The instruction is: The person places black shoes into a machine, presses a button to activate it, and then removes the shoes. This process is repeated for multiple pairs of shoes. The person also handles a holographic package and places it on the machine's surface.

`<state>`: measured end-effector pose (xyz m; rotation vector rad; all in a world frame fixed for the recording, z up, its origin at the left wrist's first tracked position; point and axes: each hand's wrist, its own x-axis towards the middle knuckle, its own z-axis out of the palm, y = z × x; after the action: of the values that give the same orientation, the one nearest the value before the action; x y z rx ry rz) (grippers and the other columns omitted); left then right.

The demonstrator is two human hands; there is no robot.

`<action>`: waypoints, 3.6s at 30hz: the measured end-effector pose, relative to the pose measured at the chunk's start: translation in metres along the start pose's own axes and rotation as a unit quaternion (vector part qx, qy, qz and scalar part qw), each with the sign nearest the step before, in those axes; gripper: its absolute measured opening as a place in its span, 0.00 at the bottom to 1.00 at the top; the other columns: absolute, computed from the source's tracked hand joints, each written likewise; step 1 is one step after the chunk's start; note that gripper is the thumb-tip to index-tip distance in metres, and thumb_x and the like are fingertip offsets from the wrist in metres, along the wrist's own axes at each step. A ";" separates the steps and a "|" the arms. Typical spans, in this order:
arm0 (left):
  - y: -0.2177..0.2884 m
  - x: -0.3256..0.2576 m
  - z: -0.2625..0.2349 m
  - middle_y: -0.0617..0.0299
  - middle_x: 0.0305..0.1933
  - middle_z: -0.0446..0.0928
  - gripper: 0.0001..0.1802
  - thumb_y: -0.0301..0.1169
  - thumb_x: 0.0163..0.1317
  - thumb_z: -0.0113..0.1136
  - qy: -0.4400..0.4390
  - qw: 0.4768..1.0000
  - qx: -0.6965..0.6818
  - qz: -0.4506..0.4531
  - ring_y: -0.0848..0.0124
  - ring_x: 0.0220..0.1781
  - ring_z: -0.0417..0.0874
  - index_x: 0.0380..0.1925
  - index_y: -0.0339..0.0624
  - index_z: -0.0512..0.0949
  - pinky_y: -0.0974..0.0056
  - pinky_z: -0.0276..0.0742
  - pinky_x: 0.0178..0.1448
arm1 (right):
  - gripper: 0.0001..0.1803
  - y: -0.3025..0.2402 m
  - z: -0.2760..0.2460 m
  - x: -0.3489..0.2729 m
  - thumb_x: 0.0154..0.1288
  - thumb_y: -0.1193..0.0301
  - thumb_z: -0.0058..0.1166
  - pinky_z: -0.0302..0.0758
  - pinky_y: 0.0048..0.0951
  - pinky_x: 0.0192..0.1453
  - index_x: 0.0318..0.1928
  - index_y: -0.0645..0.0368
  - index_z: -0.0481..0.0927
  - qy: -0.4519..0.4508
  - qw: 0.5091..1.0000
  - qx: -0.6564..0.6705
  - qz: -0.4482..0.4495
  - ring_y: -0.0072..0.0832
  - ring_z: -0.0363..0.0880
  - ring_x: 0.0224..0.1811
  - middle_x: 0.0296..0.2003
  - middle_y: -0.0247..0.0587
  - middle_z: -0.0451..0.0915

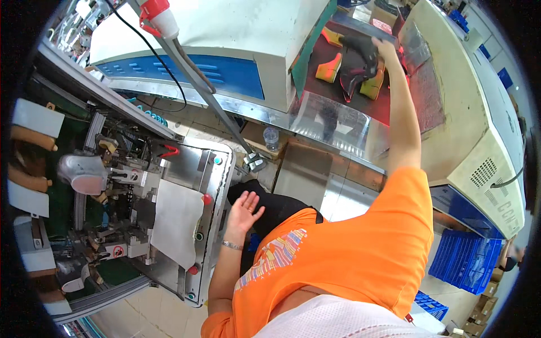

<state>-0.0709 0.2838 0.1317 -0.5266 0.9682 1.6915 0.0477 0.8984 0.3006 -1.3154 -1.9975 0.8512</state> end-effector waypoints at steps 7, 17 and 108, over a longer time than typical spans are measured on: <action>-0.001 0.002 0.009 0.62 0.54 0.66 0.17 0.34 0.60 0.47 -0.048 0.991 0.056 0.110 0.68 0.57 0.65 0.50 0.49 0.64 0.49 0.63 0.57 | 0.32 0.123 0.110 0.020 0.42 0.64 0.60 0.71 0.37 0.45 0.49 0.65 0.65 0.087 0.987 -0.057 0.124 0.38 0.74 0.41 0.40 0.51 0.74; -0.047 0.004 -0.027 0.61 0.47 0.71 0.16 0.30 0.60 0.46 0.027 0.983 0.158 0.091 0.69 0.49 0.71 0.48 0.45 0.65 0.57 0.65 0.52 | 0.32 0.195 0.215 -0.289 0.46 0.71 0.55 0.66 0.47 0.50 0.54 0.52 0.60 -0.133 0.958 -0.250 -0.057 0.46 0.65 0.52 0.51 0.47 0.63; 0.116 -0.247 -0.048 0.62 0.46 0.70 0.33 0.55 0.57 0.46 -0.150 0.838 0.253 0.460 0.74 0.52 0.68 0.50 0.36 0.65 0.67 0.60 0.57 | 0.32 -0.319 0.253 -0.484 0.41 0.63 0.67 0.68 0.27 0.51 0.47 0.66 0.71 -0.922 0.179 0.343 -0.015 0.27 0.76 0.42 0.41 0.40 0.77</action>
<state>-0.1019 0.0910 0.3278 0.6665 1.4833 2.1100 -0.1605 0.3018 0.3284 -0.7868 0.7507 -1.8836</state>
